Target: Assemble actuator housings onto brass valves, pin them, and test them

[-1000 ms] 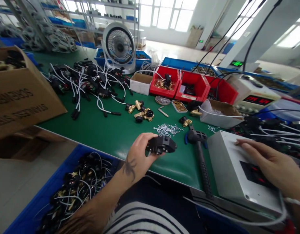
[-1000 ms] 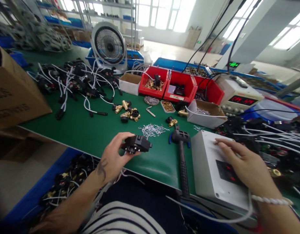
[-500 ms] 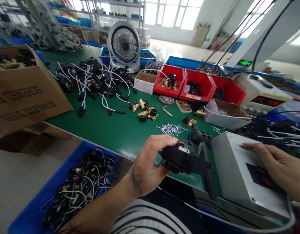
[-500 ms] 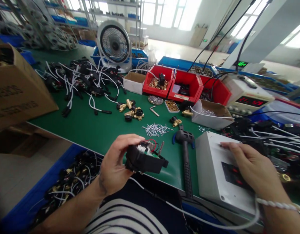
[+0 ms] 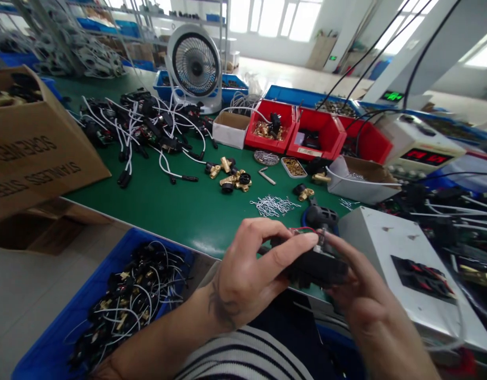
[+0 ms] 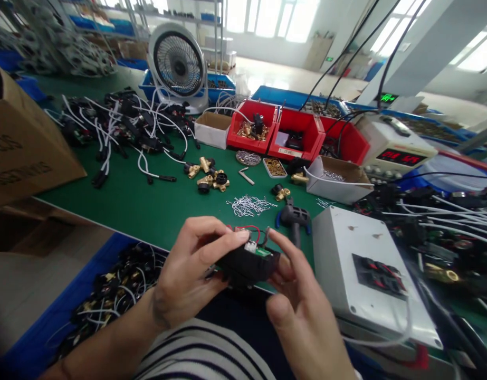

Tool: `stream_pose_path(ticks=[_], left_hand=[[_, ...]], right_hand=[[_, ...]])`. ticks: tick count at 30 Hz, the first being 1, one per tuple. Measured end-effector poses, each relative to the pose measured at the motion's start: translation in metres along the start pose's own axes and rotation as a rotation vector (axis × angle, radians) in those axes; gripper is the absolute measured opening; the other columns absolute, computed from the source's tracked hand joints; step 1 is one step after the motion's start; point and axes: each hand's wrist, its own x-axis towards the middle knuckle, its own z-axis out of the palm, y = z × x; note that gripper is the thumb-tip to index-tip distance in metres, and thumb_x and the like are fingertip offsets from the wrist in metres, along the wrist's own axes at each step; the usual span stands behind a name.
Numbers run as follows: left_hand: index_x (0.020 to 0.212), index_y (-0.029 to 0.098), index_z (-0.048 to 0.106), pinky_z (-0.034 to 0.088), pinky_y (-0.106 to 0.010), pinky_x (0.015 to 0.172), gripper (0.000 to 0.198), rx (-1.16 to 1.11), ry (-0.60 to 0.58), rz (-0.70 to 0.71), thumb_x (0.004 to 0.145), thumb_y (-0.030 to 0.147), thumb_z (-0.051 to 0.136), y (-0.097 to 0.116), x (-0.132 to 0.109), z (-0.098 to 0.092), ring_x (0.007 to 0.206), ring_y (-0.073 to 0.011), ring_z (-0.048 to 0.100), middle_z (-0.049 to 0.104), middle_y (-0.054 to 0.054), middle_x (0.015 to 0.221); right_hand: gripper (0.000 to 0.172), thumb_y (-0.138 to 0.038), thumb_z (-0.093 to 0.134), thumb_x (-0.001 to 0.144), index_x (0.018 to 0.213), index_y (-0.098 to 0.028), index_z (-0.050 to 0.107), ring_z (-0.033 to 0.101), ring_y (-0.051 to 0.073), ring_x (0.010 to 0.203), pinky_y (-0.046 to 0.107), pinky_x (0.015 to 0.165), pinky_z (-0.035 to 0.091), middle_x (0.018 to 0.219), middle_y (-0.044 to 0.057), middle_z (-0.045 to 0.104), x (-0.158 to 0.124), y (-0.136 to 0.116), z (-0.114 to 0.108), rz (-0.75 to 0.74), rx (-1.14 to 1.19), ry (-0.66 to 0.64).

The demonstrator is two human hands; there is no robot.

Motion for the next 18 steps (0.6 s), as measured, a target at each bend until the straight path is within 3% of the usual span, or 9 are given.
stream_pose_path(ticks=[4, 8, 12, 18], left_hand=[[0.129, 0.017, 0.050, 0.053, -0.030, 0.099, 0.045, -0.004, -0.042, 0.044, 0.086, 0.003, 0.057, 0.006, 0.002, -0.001, 0.112, -0.0158, 0.054, 0.054, -0.007, 0.118], [0.132, 0.010, 0.046, 0.046, -0.026, 0.108, 0.054, -0.091, -0.026, 0.013, 0.082, 0.003, 0.065, 0.010, 0.002, -0.008, 0.123, -0.0155, 0.050, 0.051, -0.011, 0.127], [0.128, 0.006, 0.048, 0.040, -0.023, 0.112, 0.052, -0.110, -0.007, 0.004, 0.080, 0.002, 0.067, 0.011, 0.004, -0.011, 0.123, -0.0143, 0.049, 0.053, -0.012, 0.126], [0.123, 0.005, 0.052, 0.039, -0.022, 0.112, 0.046, -0.116, 0.020, -0.010, 0.080, 0.005, 0.069, 0.007, 0.005, -0.011, 0.123, -0.0137, 0.049, 0.054, -0.012, 0.124]], right_hand=[[0.042, -0.056, 0.058, 0.088, 0.118, -0.029, 0.066, 0.064, 0.026, 0.109, 0.034, 0.091, 0.055, 0.121, 0.006, 0.067, 0.004, 0.000, 0.023, 0.175, 0.391, 0.141], [0.028, -0.049, 0.058, 0.089, 0.104, -0.031, 0.073, 0.066, 0.024, 0.103, 0.036, 0.088, 0.056, 0.111, 0.004, 0.071, 0.003, -0.004, 0.026, 0.251, 0.722, 0.149], [0.022, -0.045, 0.060, 0.089, 0.099, -0.032, 0.074, 0.067, 0.022, 0.100, 0.031, 0.080, 0.058, 0.109, 0.002, 0.072, 0.002, -0.009, 0.031, 0.231, 0.758, 0.174], [0.032, -0.052, 0.056, 0.090, 0.111, -0.034, 0.070, 0.066, 0.021, 0.103, 0.028, 0.082, 0.057, 0.115, 0.001, 0.070, -0.001, -0.004, 0.028, 0.200, 0.608, 0.209]])
